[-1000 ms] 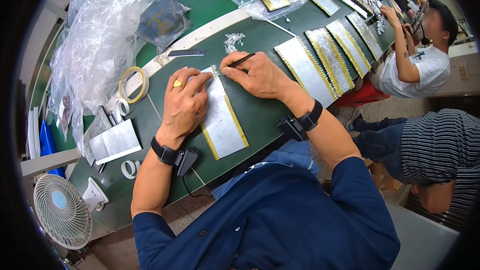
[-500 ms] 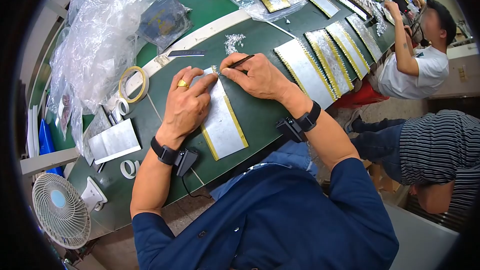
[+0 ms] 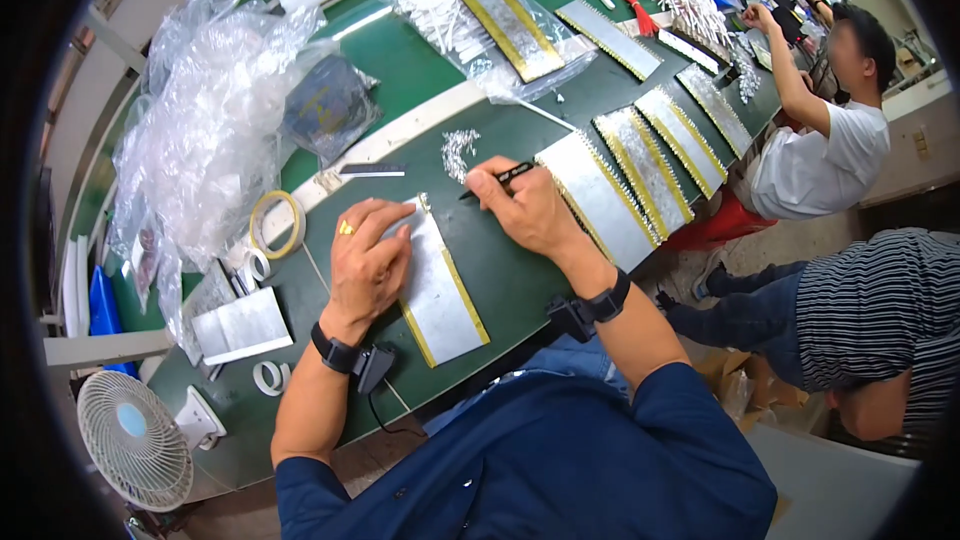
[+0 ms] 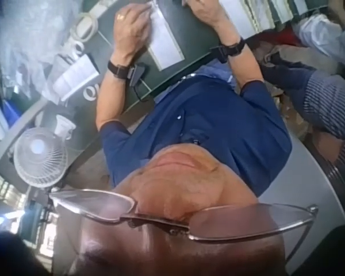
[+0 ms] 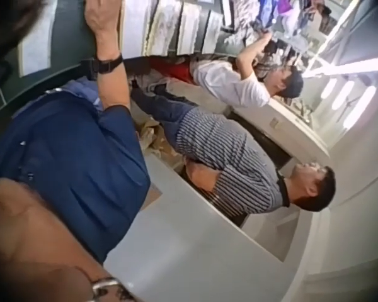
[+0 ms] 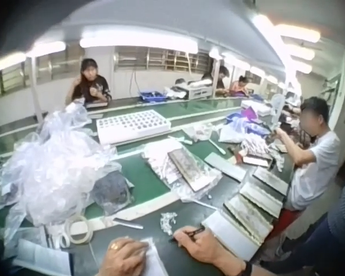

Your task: The person picks up small components with tweezers and places them onto the edge of a metal plate, then uses a pen to mark the plate. These actions are repeated as the person works along the row of components.

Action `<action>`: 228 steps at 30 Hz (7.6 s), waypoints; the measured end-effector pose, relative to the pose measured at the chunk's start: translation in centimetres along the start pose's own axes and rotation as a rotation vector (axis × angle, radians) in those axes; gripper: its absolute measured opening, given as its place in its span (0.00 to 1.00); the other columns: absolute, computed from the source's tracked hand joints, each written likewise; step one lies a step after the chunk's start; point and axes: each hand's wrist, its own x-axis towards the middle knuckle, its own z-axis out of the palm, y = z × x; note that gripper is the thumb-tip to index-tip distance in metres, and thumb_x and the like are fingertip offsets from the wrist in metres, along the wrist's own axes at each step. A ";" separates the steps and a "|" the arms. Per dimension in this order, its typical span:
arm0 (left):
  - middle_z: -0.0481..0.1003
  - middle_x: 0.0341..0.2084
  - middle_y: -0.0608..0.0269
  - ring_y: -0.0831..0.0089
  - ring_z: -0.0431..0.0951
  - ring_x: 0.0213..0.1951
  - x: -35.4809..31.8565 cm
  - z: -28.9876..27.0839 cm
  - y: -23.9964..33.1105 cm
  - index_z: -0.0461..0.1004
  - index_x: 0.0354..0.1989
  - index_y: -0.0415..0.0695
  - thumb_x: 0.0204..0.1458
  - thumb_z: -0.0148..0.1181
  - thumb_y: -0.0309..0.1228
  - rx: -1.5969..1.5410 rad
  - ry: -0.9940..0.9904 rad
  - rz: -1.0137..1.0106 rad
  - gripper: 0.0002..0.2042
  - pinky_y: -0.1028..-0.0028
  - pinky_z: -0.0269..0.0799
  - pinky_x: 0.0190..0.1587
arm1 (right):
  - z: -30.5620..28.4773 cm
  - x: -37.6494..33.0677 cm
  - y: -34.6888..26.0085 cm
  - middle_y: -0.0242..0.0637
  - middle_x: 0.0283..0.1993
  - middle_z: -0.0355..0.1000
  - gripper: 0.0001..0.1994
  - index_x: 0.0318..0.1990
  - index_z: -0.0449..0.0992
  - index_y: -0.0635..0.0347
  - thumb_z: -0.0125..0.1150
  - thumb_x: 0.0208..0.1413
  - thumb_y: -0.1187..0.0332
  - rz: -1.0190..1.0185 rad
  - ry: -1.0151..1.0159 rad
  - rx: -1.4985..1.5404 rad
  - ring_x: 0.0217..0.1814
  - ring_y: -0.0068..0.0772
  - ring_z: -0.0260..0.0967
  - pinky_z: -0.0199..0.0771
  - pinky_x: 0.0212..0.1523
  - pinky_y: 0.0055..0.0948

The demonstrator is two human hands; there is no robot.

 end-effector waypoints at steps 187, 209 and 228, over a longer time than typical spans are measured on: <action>0.87 0.46 0.64 0.61 0.85 0.51 -3.3 -0.9 1.4 0.82 0.32 0.40 0.62 0.68 0.22 0.117 -0.050 -0.132 0.05 0.52 0.78 0.66 | 3.3 -1.1 1.5 0.47 0.53 0.84 0.16 0.53 0.84 0.65 0.74 0.57 0.81 -0.798 -0.220 -0.349 0.57 0.52 0.84 0.87 0.57 0.42; 0.85 0.57 0.63 0.57 0.81 0.61 -2.7 -1.0 1.4 0.80 0.31 0.40 0.57 0.67 0.21 0.166 -0.173 -0.091 0.03 0.47 0.70 0.74 | 3.6 -0.8 1.2 0.47 0.50 0.83 0.13 0.51 0.83 0.66 0.74 0.60 0.78 -0.807 -0.216 -0.317 0.50 0.50 0.84 0.87 0.53 0.39; 0.84 0.55 0.59 0.55 0.81 0.61 -2.8 -1.0 1.1 0.81 0.36 0.39 0.56 0.68 0.19 0.141 -0.071 -0.116 0.02 0.47 0.70 0.74 | 5.1 -0.9 -0.6 0.39 0.44 0.87 0.10 0.52 0.83 0.69 0.69 0.73 0.69 -0.023 -0.065 0.091 0.47 0.23 0.85 0.85 0.49 0.23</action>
